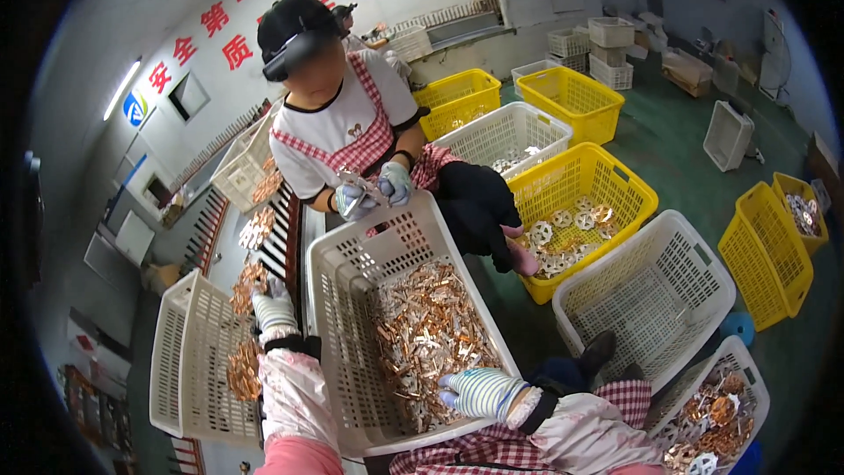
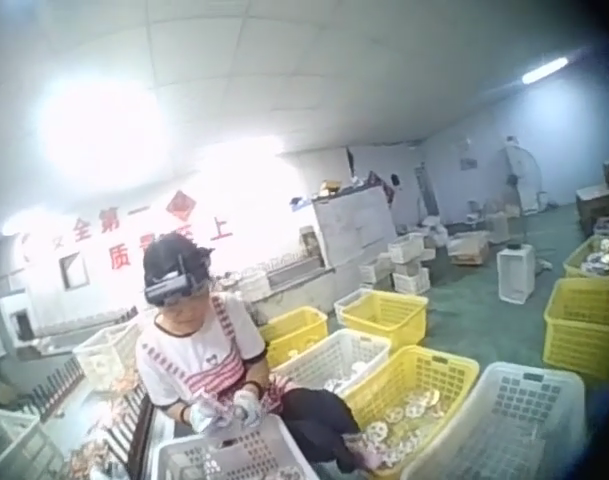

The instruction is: Sorting small gold-colored mechanical gear components between plastic storage bins.

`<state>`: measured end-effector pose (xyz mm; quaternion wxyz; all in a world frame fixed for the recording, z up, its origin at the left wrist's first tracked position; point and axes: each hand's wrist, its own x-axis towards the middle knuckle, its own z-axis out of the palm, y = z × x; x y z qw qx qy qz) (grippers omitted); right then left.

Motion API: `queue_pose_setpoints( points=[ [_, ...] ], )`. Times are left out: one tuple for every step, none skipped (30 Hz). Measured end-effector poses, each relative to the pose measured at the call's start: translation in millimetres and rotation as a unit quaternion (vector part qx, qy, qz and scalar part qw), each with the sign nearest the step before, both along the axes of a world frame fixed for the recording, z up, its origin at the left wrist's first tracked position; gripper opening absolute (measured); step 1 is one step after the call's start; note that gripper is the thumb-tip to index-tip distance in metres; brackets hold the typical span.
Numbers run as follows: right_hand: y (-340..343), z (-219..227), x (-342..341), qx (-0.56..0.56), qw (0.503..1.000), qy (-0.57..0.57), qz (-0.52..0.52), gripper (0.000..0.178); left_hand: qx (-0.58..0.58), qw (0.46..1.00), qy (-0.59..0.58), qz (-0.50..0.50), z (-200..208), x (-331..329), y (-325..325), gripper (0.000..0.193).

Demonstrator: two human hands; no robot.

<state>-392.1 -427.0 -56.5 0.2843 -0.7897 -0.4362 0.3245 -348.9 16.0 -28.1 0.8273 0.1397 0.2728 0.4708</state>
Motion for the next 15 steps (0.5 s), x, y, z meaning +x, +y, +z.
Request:
queue_pose_setpoints(
  points=[
    [2,1,-1,0.006,1.000,-0.002,-0.003,0.046,0.047,0.998,0.015,0.038,-2,-10,2,0.037],
    [6,5,-4,0.014,1.000,0.004,-0.004,0.046,0.094,0.992,0.030,0.078,0,-20,5,0.034],
    [6,4,-2,0.017,1.000,0.011,-0.015,0.046,0.167,0.982,0.049,0.073,11,-22,-8,0.035],
    [4,-3,1,0.048,0.998,0.011,-0.025,0.050,0.188,0.980,0.045,0.051,39,-18,-43,0.036],
    [5,-3,3,0.048,0.998,0.010,-0.033,0.050,0.211,0.976,0.042,0.035,67,-20,-75,0.037],
    [9,2,1,0.124,0.986,-0.036,-0.105,0.053,0.276,0.956,-0.027,-0.094,75,-29,-84,0.038],
    [13,5,0,0.196,0.961,-0.079,-0.176,0.056,0.333,0.912,-0.093,-0.223,77,-36,-93,0.039],
    [16,13,-1,0.196,0.961,-0.077,-0.180,0.056,0.377,0.879,0.012,-0.293,79,-50,-118,0.041],
    [20,25,-3,0.279,0.923,-0.029,-0.263,0.057,0.415,0.827,0.113,-0.361,77,-64,-149,0.043],
    [22,29,-5,0.359,0.868,0.019,-0.343,0.059,0.462,0.753,0.171,-0.437,74,-73,-175,0.046],
    [23,30,-7,0.364,0.866,0.021,-0.343,0.059,0.590,0.550,0.232,-0.543,36,-77,-152,0.043],
    [9,14,3,0.392,0.872,-0.091,-0.280,0.059,0.483,0.611,0.198,-0.595,73,-82,-225,0.038],
    [7,5,4,0.428,0.863,-0.191,-0.186,0.060,0.434,0.525,0.109,-0.724,41,-86,-218,0.035],
    [4,-19,10,0.409,0.873,-0.176,-0.202,0.061,0.410,0.509,0.137,-0.745,23,-87,-221,0.031],
    [-4,-50,14,0.383,0.881,-0.166,-0.224,0.063,0.384,0.487,0.158,-0.769,16,-84,-231,0.029]
  ],
)
